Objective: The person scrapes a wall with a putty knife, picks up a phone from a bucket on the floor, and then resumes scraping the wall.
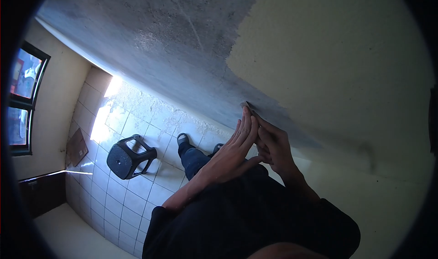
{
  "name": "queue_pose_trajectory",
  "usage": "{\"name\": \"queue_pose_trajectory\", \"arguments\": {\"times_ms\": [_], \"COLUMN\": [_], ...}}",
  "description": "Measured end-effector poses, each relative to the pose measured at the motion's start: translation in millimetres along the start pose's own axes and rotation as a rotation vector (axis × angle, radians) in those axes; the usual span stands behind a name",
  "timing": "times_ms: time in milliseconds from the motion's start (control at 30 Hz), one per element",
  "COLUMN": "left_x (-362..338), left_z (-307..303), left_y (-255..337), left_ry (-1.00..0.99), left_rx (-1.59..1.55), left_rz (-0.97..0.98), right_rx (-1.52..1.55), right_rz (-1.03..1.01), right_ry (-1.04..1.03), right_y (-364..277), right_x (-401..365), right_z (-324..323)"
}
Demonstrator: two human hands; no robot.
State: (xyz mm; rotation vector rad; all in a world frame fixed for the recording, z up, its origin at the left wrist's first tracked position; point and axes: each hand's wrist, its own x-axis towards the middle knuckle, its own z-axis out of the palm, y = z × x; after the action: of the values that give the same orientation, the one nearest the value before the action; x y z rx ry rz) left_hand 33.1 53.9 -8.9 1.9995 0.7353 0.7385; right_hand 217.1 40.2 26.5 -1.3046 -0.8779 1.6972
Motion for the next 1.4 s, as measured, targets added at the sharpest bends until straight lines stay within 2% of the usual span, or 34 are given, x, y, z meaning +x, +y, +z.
{"name": "queue_pose_trajectory", "arguments": {"times_ms": [267, 433, 533, 667, 800, 967, 1067, 1200, 1333, 1400], "left_x": [2.2, 12.7, 19.8, 24.7, 18.7, 5.4, -5.9, -19.7, -32.4, -37.1], "left_z": [14.3, 66.3, 102.0, 136.2, 138.7, 117.8, 105.8, 80.2, 66.1, 81.6], "left_y": [-8.0, -26.8, -26.9, -24.3, -16.5, -14.0, -24.0, -44.6, -43.3, -56.7], "left_ry": [-0.119, -0.329, -0.396, -0.426, -0.348, -0.245, -0.084, 0.121, 0.114, 0.133], "left_rx": [-0.056, -0.139, -0.185, -0.214, -0.194, -0.206, -0.28, -0.224, -0.294, -0.384], "left_rz": [0.06, 0.142, 0.192, 0.225, 0.202, 0.086, -0.01, -0.102, -0.204, -0.251], "right_rx": [0.044, 0.066, -0.043, -0.04, -0.13, -0.053, 0.016, 0.057, 0.112, 0.037], "right_rz": [0.063, 0.089, 0.106, 0.081, 0.092, 0.078, 0.021, -0.049, 0.01, 0.045], "right_ry": [0.139, 0.262, 0.361, 0.426, 0.368, 0.314, 0.208, 0.099, 0.104, 0.098], "right_y": [22.3, 44.5, 44.8, 53.7, 54.1, 72.2, 84.8, 95.4, 99.2, 109.7], "right_x": [-15.9, -54.2, -78.3, -97.2, -93.6, -62.2, -24.8, 22.2, 22.0, 12.8], "right_z": [-25.3, -69.7, -84.0, -100.2, -110.2, -96.7, -77.6, -33.8, -14.5, -22.4]}}
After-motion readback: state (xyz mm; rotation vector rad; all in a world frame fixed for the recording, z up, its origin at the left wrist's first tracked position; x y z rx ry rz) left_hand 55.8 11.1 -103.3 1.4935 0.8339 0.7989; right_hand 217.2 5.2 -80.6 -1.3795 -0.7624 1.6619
